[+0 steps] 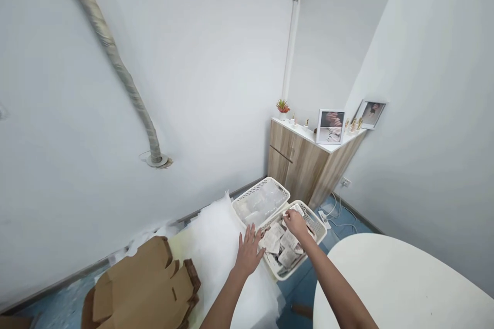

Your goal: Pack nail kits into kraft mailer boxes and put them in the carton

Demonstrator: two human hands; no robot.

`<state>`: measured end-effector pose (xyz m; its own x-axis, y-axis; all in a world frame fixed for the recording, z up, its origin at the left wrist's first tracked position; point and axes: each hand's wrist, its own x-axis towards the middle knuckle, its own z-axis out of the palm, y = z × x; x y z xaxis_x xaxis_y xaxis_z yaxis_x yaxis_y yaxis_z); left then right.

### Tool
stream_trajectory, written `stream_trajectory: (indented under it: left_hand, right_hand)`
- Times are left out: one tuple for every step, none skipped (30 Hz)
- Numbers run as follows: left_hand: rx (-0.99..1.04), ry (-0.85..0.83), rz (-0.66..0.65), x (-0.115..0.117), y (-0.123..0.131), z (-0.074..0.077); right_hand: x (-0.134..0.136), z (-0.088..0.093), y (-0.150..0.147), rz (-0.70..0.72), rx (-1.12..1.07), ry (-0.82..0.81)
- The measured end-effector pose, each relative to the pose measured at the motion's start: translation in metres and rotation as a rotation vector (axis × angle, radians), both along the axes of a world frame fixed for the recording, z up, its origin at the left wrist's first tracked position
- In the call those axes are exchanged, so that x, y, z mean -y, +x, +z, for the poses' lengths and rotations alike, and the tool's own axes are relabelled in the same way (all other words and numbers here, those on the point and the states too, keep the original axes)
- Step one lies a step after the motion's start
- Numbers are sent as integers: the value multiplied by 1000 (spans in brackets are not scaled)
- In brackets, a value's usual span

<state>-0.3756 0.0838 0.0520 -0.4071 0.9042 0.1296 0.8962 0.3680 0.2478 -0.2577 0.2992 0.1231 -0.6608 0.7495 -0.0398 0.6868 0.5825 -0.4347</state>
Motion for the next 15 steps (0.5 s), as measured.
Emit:
stream_trajectory:
  left_hand:
    - [-46, 24, -7, -4, -4, -4]
    - [-89, 47, -15, -7, -7, -8]
    - [-129, 69, -23, -9, -9, -11]
    - [-164, 88, -28, -10, -11, -12]
    - [-194, 101, -29, -11, -11, -13]
    - [-216, 108, -27, -11, -11, -13]
    - [-230, 108, -25, -11, -11, -12]
    - [-236, 105, -22, -11, -10, -11]
    - [-235, 98, -21, -11, -9, -10]
    - [-225, 88, -20, -11, -9, -9]
    - [-206, 77, -20, -10, -8, -7]
    - [-181, 66, -18, -10, -7, -6]
    - [-150, 54, -17, -10, -7, -5]
    - [-113, 42, -18, -9, -7, -3]
    - [-72, 29, -22, -9, -7, -2]
  right_hand:
    - [-14, 0, -20, 0, 2, 18]
    - [-26, -1, -39, 1, 7, 38]
    - [-37, -3, -58, 6, 15, 59]
    - [-46, -5, -75, 15, 25, 79]
    - [-53, -8, -91, 25, 39, 95]
    - [-59, -12, -105, 38, 55, 107]
    - [-63, -16, -117, 48, 70, 117]
    - [-66, -20, -127, 52, 88, 123]
    - [-68, -24, -135, 47, 106, 128]
    - [-69, -27, -142, 37, 119, 133]
    - [-69, -31, -147, 23, 128, 137]
    - [-69, -33, -151, 6, 129, 139]
    - [-69, -35, -154, -15, 125, 138]
    - [-68, -37, -157, -35, 118, 134]
    - [-68, -37, -160, -55, 109, 127]
